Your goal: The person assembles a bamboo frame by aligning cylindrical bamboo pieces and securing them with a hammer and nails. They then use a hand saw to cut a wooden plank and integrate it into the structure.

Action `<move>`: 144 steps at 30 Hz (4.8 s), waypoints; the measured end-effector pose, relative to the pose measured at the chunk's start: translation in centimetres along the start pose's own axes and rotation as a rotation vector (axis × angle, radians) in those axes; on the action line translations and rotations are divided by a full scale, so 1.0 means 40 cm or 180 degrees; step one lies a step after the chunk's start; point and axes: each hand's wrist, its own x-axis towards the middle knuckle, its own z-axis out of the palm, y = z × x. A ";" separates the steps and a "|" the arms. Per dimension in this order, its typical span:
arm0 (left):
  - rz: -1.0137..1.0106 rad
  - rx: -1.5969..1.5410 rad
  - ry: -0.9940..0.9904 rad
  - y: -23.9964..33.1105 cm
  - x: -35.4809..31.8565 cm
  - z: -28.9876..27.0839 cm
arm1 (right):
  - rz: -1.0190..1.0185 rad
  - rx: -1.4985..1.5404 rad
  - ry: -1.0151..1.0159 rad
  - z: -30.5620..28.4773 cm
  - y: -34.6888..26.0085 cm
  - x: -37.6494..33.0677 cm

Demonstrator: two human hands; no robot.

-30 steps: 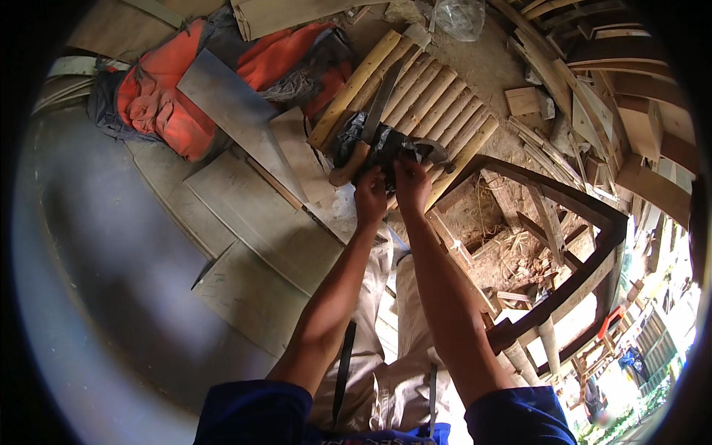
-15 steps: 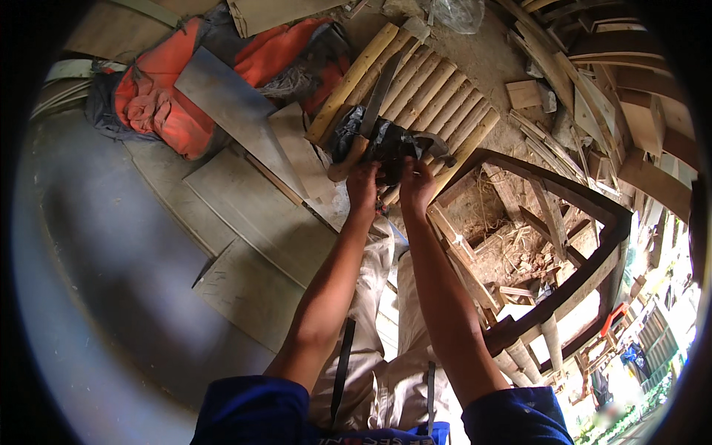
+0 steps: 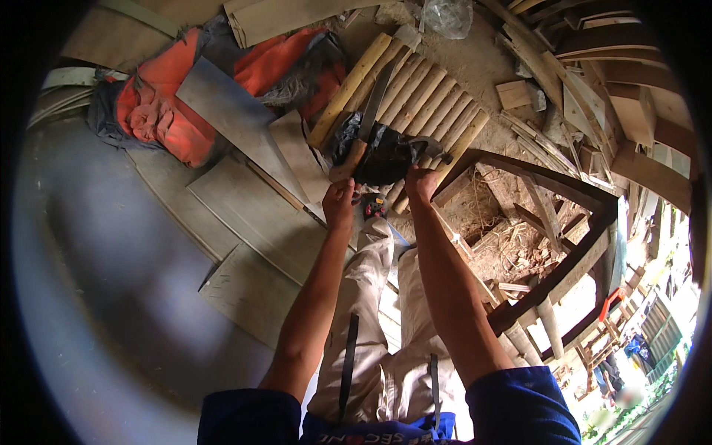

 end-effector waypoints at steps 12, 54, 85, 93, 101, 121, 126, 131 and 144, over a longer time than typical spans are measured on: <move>0.0477 0.0444 -0.0641 0.230 -0.206 -0.031 | 0.0532 0.1855 -0.0725 -0.358 -0.153 -0.219; 0.2276 0.1849 -0.1538 -0.037 -0.779 0.467 | 0.0044 0.1430 0.1470 -1.444 0.814 -0.485; 0.2120 0.2137 -0.1758 0.006 -0.806 0.406 | -0.0102 0.1428 0.1693 -1.404 0.854 -0.555; 0.2396 0.2338 -0.1506 0.007 -0.836 0.422 | 0.0117 0.1223 0.1882 -1.410 0.870 -0.515; 0.2441 0.2205 -0.1458 -0.016 -0.833 0.426 | 0.0116 0.1270 0.1776 -1.399 0.899 -0.498; 0.2499 0.1367 -0.1439 -0.073 -0.783 0.421 | 0.0314 0.3001 0.0587 -1.408 0.954 -0.464; 0.2415 0.1062 -0.1734 -0.043 -0.856 0.469 | 0.0509 0.3295 0.1280 -1.392 0.958 -0.488; 0.2189 0.1318 -0.3014 -0.066 -1.018 0.573 | 0.0944 0.3527 0.1685 -1.388 0.935 -0.537; 0.2077 0.2265 -0.1208 -0.040 -0.784 0.506 | 0.0805 0.1337 0.2475 -1.353 0.841 -0.505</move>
